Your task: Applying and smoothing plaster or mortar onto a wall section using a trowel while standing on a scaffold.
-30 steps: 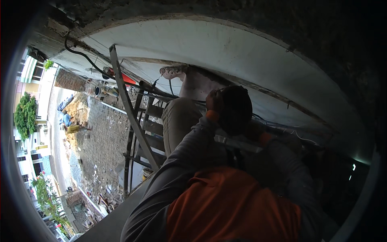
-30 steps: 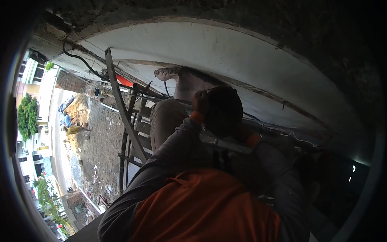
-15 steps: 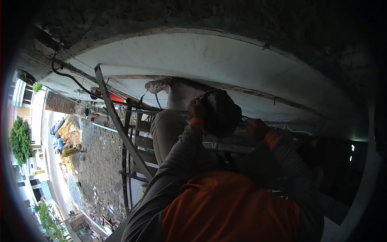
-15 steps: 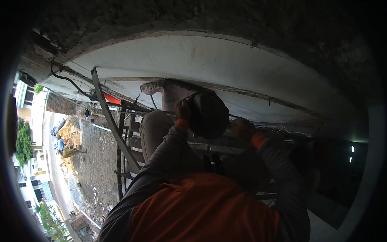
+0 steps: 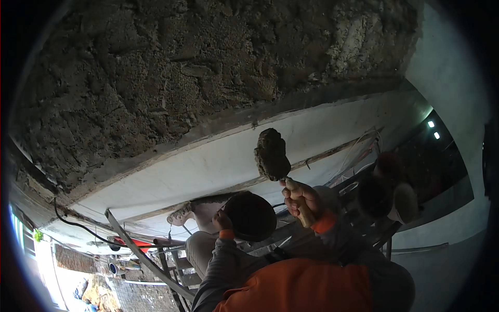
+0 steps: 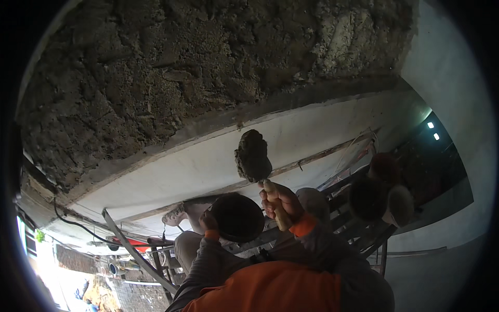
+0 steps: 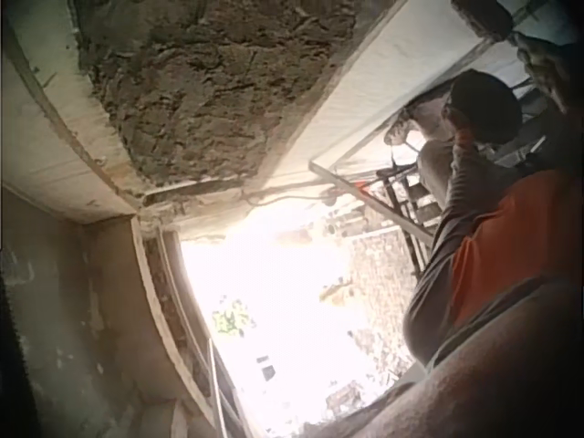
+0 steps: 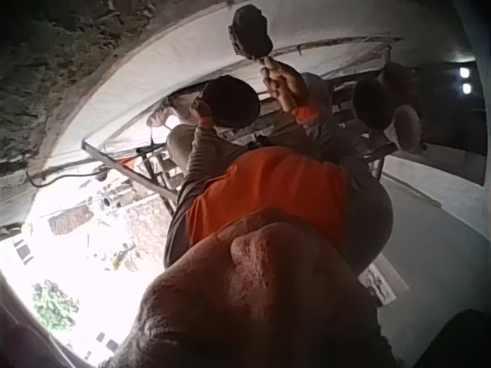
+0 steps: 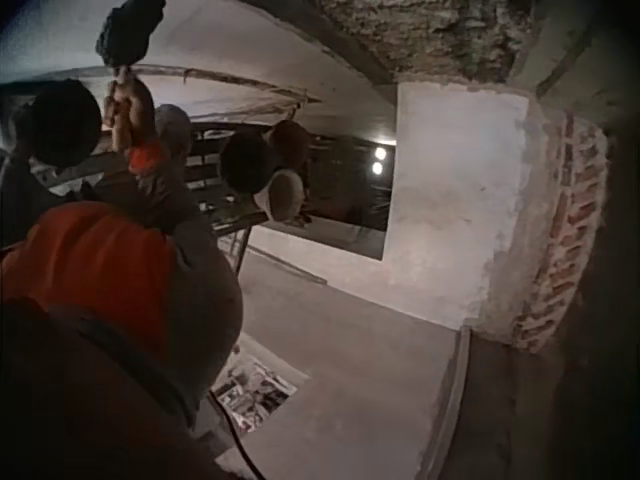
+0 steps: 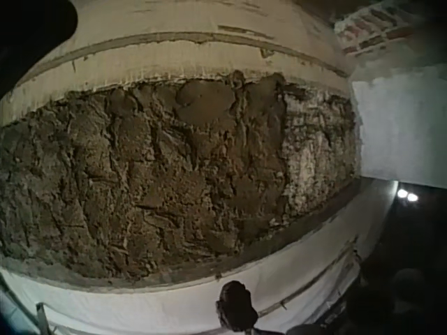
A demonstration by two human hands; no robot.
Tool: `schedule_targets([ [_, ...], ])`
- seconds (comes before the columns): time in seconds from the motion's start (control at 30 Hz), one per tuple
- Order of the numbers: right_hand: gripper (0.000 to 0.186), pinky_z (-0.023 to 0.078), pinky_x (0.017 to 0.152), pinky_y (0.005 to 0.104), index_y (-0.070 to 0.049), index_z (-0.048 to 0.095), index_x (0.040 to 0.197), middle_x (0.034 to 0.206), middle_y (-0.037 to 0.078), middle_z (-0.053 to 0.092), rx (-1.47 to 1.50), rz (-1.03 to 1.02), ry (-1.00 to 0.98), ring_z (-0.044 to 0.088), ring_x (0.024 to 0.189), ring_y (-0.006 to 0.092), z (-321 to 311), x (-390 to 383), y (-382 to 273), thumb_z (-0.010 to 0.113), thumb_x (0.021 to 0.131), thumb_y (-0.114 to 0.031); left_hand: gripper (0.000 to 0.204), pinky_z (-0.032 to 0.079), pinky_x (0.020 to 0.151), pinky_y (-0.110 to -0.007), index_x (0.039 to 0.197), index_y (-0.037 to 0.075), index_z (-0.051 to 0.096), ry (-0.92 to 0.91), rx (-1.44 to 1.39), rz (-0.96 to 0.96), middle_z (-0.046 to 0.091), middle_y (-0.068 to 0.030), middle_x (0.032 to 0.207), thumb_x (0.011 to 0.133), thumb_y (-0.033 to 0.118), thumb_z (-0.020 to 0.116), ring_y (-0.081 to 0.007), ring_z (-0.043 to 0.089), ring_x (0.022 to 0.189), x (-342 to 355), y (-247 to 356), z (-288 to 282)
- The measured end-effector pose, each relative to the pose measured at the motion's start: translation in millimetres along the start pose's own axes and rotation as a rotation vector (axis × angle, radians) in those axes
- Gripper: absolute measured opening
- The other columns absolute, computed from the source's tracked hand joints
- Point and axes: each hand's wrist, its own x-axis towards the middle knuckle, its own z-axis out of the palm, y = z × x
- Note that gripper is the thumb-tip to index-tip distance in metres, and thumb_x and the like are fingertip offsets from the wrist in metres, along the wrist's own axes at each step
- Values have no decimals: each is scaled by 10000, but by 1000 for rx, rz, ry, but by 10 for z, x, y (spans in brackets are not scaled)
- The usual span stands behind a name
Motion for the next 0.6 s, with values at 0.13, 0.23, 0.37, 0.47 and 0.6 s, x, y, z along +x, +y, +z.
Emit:
schedule_targets([
  [0.13,349,449,465,269,-48,468,1124,846,41,497,23,-354,120,496,585,130,249,1,-292,491,780,-98,328,369,537,-397,671,-60,575,-82,69,-35,553,-184,590,790,220,451,-251,476,522,-14,84,-81],
  [0.23,399,445,466,270,-47,437,1156,833,26,488,-180,-767,272,497,579,124,486,0,-517,525,770,-96,327,384,565,-411,700,-58,581,-148,93,-15,567,-221,632,797,225,447,-300,502,545,-7,60,-112],
  [0.37,505,450,484,272,-46,344,1234,859,21,481,-299,-1148,528,498,611,105,589,280,-825,541,769,-40,319,376,555,-410,683,-48,572,-150,97,11,556,-217,618,798,225,457,-284,489,532,-43,52,-88],
  [0.47,614,473,566,272,-30,235,1288,950,46,488,-282,-1378,707,521,722,131,360,741,-1222,556,766,15,306,354,534,-387,651,-53,576,-150,57,58,523,-149,545,800,195,474,-201,435,507,-93,119,-84],
  [0.6,524,457,786,324,40,273,1234,1114,141,480,-642,-1862,1278,527,936,283,29,1485,-1671,524,774,13,295,373,553,-387,681,-51,592,-167,112,94,547,-173,576,801,188,470,-221,482,524,-155,208,-111],
])
